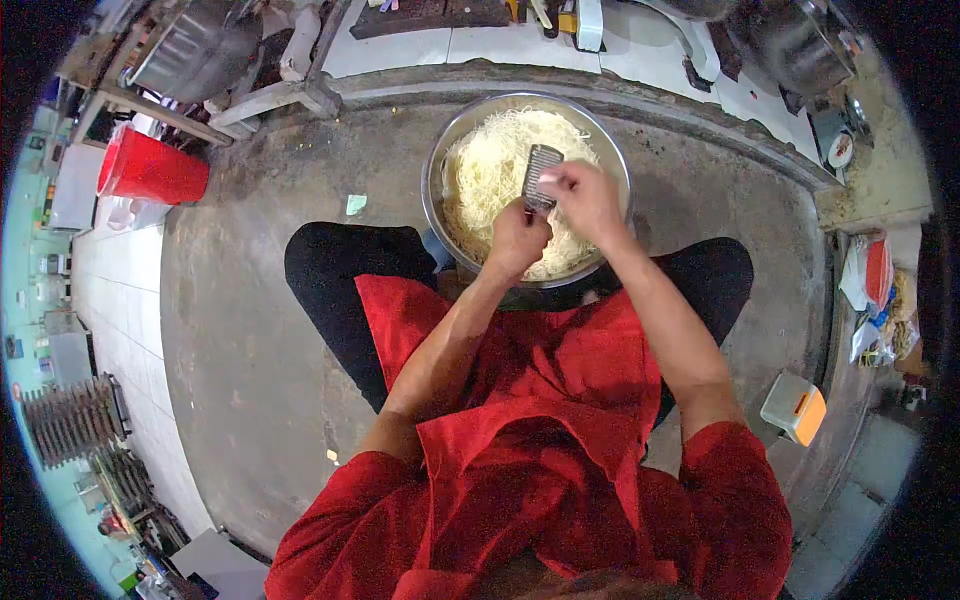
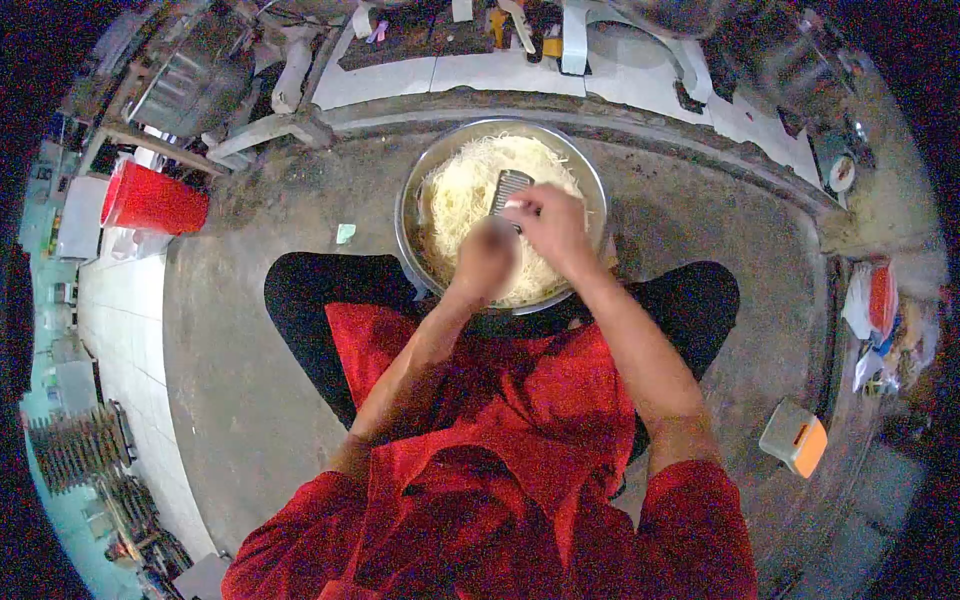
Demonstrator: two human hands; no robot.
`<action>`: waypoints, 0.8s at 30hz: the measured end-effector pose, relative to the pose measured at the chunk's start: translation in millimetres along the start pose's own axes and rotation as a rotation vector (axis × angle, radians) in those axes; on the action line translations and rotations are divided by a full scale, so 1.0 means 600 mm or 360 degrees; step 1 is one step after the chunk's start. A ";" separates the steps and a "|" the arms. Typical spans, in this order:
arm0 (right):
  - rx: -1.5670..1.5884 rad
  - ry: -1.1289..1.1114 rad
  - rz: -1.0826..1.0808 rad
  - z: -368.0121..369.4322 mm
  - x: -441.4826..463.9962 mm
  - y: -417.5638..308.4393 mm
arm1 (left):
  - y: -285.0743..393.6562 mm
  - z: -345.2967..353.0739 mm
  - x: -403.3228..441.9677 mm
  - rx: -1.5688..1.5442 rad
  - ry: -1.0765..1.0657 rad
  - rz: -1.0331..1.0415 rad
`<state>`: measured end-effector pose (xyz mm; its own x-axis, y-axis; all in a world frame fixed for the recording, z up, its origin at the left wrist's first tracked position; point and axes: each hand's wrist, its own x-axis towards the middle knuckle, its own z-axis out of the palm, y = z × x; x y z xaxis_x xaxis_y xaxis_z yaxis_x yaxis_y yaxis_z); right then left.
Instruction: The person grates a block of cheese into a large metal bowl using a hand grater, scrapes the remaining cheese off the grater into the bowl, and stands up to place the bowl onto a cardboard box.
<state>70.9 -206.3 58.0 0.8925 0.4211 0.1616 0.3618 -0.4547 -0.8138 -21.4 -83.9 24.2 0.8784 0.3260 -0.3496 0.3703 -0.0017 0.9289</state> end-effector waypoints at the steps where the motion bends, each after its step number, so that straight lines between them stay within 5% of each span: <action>1: -0.0048 -0.0105 -0.0251 0.006 -0.010 0.002 | -0.006 -0.006 0.009 -0.0039 -0.0039 0.0016; 9: -0.0008 0.0228 0.0009 -0.007 0.040 0.036 | -0.011 0.009 -0.018 0.0198 -0.0027 0.0344; 12: 0.0276 0.0274 0.0254 -0.012 0.050 0.042 | -0.022 0.009 -0.007 0.0176 -0.0073 0.0237; 16: 0.0190 0.0101 0.0237 -0.004 0.004 0.003 | -0.007 -0.002 0.001 -0.0057 -0.0076 0.0045; 18: 0.0093 -0.0070 -0.0306 0.009 -0.025 -0.008 | 0.001 -0.005 -0.001 -0.0060 -0.0076 0.0047; 24: 0.0075 0.0159 -0.0057 0.013 0.021 0.025 | -0.009 0.005 -0.012 0.0031 -0.0064 0.0305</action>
<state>85.5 -201.7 43.3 0.9025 0.3550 0.2440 0.3831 -0.4025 -0.8314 -29.1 -89.1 21.3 0.9447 0.2796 -0.1713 0.2003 -0.0787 0.9766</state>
